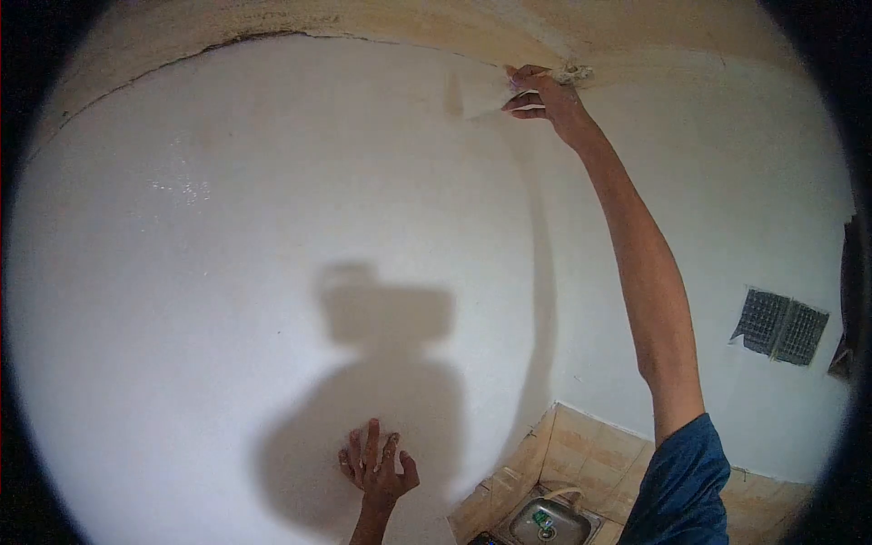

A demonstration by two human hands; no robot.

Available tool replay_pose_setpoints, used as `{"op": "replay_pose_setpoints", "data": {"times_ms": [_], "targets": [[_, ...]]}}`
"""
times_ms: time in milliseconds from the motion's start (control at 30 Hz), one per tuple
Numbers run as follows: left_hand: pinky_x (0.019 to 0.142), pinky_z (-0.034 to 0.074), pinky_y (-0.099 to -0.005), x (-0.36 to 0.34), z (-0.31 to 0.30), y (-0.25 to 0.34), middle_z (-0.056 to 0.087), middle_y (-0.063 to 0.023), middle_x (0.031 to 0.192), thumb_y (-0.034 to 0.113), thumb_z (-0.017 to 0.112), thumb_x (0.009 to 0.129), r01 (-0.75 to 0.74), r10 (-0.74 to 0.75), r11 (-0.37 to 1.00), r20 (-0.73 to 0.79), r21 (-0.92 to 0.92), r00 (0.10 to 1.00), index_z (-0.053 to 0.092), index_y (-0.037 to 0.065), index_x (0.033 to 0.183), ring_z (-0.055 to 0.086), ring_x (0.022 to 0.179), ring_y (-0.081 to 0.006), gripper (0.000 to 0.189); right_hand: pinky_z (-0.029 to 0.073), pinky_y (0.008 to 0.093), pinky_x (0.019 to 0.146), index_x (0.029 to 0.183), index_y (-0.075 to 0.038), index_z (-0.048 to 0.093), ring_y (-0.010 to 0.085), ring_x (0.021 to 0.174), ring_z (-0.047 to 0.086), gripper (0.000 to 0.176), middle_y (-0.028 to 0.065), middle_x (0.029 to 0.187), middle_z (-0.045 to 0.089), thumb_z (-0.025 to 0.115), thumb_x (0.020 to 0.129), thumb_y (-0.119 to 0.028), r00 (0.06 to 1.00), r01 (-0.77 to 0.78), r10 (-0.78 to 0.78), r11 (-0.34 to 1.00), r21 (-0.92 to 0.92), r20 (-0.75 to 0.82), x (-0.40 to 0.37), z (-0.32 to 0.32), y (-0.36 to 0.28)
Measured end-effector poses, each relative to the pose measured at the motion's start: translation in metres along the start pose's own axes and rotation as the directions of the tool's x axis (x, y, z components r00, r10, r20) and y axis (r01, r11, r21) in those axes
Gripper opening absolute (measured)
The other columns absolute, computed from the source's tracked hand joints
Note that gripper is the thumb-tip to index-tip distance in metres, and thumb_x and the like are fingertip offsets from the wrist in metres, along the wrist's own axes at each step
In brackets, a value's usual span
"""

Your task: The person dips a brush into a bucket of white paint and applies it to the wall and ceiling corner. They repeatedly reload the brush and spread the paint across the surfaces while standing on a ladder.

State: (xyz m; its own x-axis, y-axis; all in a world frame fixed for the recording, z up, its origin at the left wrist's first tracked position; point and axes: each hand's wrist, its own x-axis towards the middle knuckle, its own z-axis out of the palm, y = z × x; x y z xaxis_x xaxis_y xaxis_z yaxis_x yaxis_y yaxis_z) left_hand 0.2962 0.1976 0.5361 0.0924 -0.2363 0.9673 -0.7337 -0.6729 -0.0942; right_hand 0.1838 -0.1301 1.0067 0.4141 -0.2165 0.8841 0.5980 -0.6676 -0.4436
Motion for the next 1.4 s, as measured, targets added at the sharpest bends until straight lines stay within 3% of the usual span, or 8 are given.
{"op": "replay_pose_setpoints", "data": {"times_ms": [233, 367, 433, 567, 633, 767, 1300, 1400], "targets": [[0.105, 0.021, -0.0472, 0.009, 0.009, -0.026, 0.056, -0.0105, 0.128, 0.027, 0.053, 0.079, -0.01, 0.006, 0.987, -0.027, -0.162, 1.0, 0.064, 0.014, 0.098, 0.042, 0.126, -0.0333, 0.025, 0.053, 0.0339, 0.066, 0.076, -0.007, 0.064, 0.017, 0.068, 0.065, 0.033, 0.0059, 0.077, 0.066, 0.063, 0.085, -0.039, 0.972, -0.003, -0.106, 0.888, -0.46, -0.21, 0.025, 0.014, -0.011], [0.104, 0.023, -0.044, 0.023, 0.006, -0.016, 0.063, -0.0063, 0.119, 0.03, 0.052, 0.079, -0.017, 0.013, 0.998, -0.078, -0.056, 0.997, 0.068, 0.015, 0.091, 0.044, 0.123, -0.0293, 0.025, 0.05, 0.0374, 0.066, 0.081, -0.009, 0.067, 0.026, 0.068, 0.062, 0.022, 0.0092, 0.077, 0.064, 0.066, 0.082, -0.031, 0.68, 0.529, -0.731, 0.443, -0.723, 0.05, 0.008, 0.066, -0.009], [0.103, 0.024, -0.0442, 0.024, 0.004, -0.012, 0.063, -0.0058, 0.12, 0.032, 0.051, 0.079, -0.016, 0.01, 0.997, -0.081, -0.074, 0.997, 0.068, 0.016, 0.091, 0.045, 0.122, -0.0289, 0.026, 0.048, 0.0272, 0.066, 0.088, -0.005, 0.069, 0.0179, 0.066, 0.059, 0.016, 0.01, 0.076, 0.064, 0.07, 0.081, -0.02, 0.719, 0.587, -0.69, 0.531, -0.612, 0.091, -0.013, 0.081, -0.019], [0.104, 0.024, -0.0443, 0.029, 0.003, -0.011, 0.063, -0.0057, 0.12, 0.032, 0.051, 0.079, -0.025, 0.022, 0.999, -0.054, -0.041, 0.998, 0.068, 0.016, 0.09, 0.044, 0.123, -0.0288, 0.026, 0.05, 0.0359, 0.068, 0.087, -0.008, 0.068, 0.0213, 0.075, 0.063, 0.013, 0.0075, 0.083, 0.066, 0.068, 0.081, -0.02, 0.783, 0.616, -0.586, 0.684, -0.391, 0.208, -0.056, 0.091, -0.041], [0.104, 0.023, -0.0441, 0.03, 0.0, -0.007, 0.062, -0.0048, 0.121, 0.033, 0.051, 0.079, -0.024, 0.021, 0.998, -0.054, -0.057, 0.998, 0.068, 0.016, 0.09, 0.044, 0.123, -0.0281, 0.026, 0.053, 0.0335, 0.071, 0.097, -0.007, 0.069, 0.0156, 0.078, 0.064, 0.019, 0.0052, 0.089, 0.068, 0.068, 0.083, -0.02, 0.909, 0.401, -0.378, 0.909, -0.116, 0.174, -0.065, 0.081, -0.051], [0.104, 0.024, -0.0435, 0.03, -0.008, -0.001, 0.061, -0.004, 0.122, 0.033, 0.05, 0.079, -0.035, 0.034, 0.999, -0.06, -0.013, 0.998, 0.068, 0.017, 0.089, 0.043, 0.124, -0.0271, 0.026, 0.056, 0.0299, 0.076, 0.112, -0.008, 0.066, 0.0154, 0.082, 0.065, 0.031, 0.0081, 0.094, 0.067, 0.068, 0.085, -0.022, 0.975, 0.205, -0.218, 0.955, 0.215, 0.04, -0.052, 0.073, -0.046], [0.107, 0.021, -0.0454, 0.02, 0.0, -0.004, 0.06, -0.0068, 0.124, 0.03, 0.052, 0.08, -0.044, 0.042, 0.998, -0.045, -0.035, 0.998, 0.066, 0.017, 0.091, 0.042, 0.126, -0.0305, 0.023, 0.055, 0.0284, 0.076, 0.103, -0.007, 0.069, 0.013, 0.079, 0.062, 0.024, 0.0043, 0.093, 0.066, 0.068, 0.085, -0.023, 0.993, 0.08, -0.089, 0.99, -0.114, -0.077, -0.029, 0.002, 0.006], [0.107, 0.022, -0.0428, 0.024, 0.002, -0.003, 0.063, -0.0043, 0.12, 0.03, 0.052, 0.078, -0.037, 0.037, 0.999, -0.068, 0.0, 0.997, 0.068, 0.017, 0.085, 0.043, 0.125, -0.0274, 0.022, 0.053, 0.0268, 0.075, 0.098, -0.007, 0.07, 0.0114, 0.083, 0.063, 0.017, 0.0023, 0.091, 0.068, 0.065, 0.087, -0.018, 0.941, 0.242, -0.297, 0.926, -0.288, -0.164, -0.023, -0.006, -0.004]]}}
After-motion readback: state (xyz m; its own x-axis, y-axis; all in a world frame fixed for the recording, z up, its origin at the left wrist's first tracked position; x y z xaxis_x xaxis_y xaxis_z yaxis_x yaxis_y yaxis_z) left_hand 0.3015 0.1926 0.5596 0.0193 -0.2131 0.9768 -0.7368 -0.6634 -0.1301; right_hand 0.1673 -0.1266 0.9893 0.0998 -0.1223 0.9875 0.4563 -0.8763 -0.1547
